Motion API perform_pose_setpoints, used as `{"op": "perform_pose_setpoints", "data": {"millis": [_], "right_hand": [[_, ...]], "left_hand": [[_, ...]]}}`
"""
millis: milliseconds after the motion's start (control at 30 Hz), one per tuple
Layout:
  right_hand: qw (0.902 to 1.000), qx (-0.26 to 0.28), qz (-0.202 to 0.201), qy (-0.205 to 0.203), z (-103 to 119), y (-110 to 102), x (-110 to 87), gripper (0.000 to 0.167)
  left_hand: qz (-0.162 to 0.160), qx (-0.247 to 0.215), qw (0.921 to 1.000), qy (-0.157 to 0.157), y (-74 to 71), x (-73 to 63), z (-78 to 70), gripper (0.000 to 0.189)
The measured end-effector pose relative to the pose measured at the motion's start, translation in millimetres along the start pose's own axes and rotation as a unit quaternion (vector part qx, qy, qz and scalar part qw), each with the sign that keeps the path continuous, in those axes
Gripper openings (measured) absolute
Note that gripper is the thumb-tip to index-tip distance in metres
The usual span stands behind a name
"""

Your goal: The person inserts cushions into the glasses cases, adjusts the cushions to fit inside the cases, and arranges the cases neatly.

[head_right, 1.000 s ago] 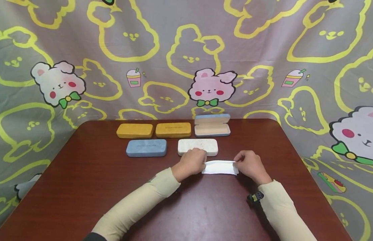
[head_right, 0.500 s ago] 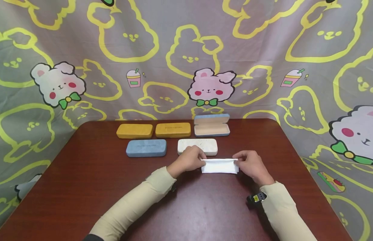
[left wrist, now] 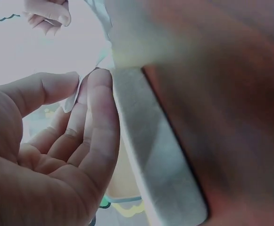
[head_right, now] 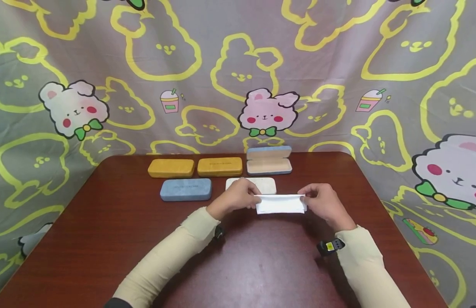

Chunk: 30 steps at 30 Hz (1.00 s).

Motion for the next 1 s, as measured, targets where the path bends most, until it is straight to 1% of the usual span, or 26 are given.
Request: {"op": "perform_pose_setpoints", "data": {"millis": [133,233,433,467,667,733,833,933,1000], "right_hand": [[0.9997,-0.018,-0.005,-0.017,9,-7,6.2,0.020],[0.9994,-0.025,-0.002,-0.025,14,-9,12.3,0.020],[0.9997,-0.019,0.008,-0.013,17,-9,25.7,0.021],[0.9997,-0.020,0.008,-0.011,18,-9,27.9,0.021],[0.9998,-0.005,0.012,-0.013,25,-9,44.5,0.021],[0.9999,0.000,0.011,-0.010,26,-10,50.7,0.022],[1.0000,0.002,0.009,-0.001,26,-12,60.1,0.023],[0.9999,0.007,0.009,0.004,25,-13,70.7,0.023],[0.9998,0.014,0.010,0.005,26,-13,77.6,0.024]], "left_hand": [[0.000,-0.021,0.9998,-0.001,-7.9,2.8,-5.1,0.005],[-0.003,-0.031,0.9995,-0.007,-13.2,6.1,-6.1,0.006],[-0.018,-0.042,0.9989,-0.013,-26.1,14.4,-6.4,0.005],[-0.020,-0.039,0.9990,-0.012,-28.8,15.8,-7.1,0.005],[-0.041,-0.039,0.9982,-0.022,-44.4,26.4,-9.6,0.004],[-0.049,-0.043,0.9976,-0.022,-49.3,29.8,-10.3,0.004],[-0.053,-0.048,0.9973,-0.019,-54.3,34.5,-11.2,0.005],[-0.055,-0.059,0.9964,-0.027,-58.0,40.0,-10.3,0.005],[-0.062,-0.065,0.9952,-0.037,-60.6,44.5,-8.9,0.005]]}}
Point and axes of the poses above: each hand's wrist, its own x-axis towards the middle knuckle, its own y-axis out of the palm, z = x × y, the point moved 8 cm from there along x, towards the middle knuckle, and after that the axes turned 7 degrees about -y, right-handed, at the moved point
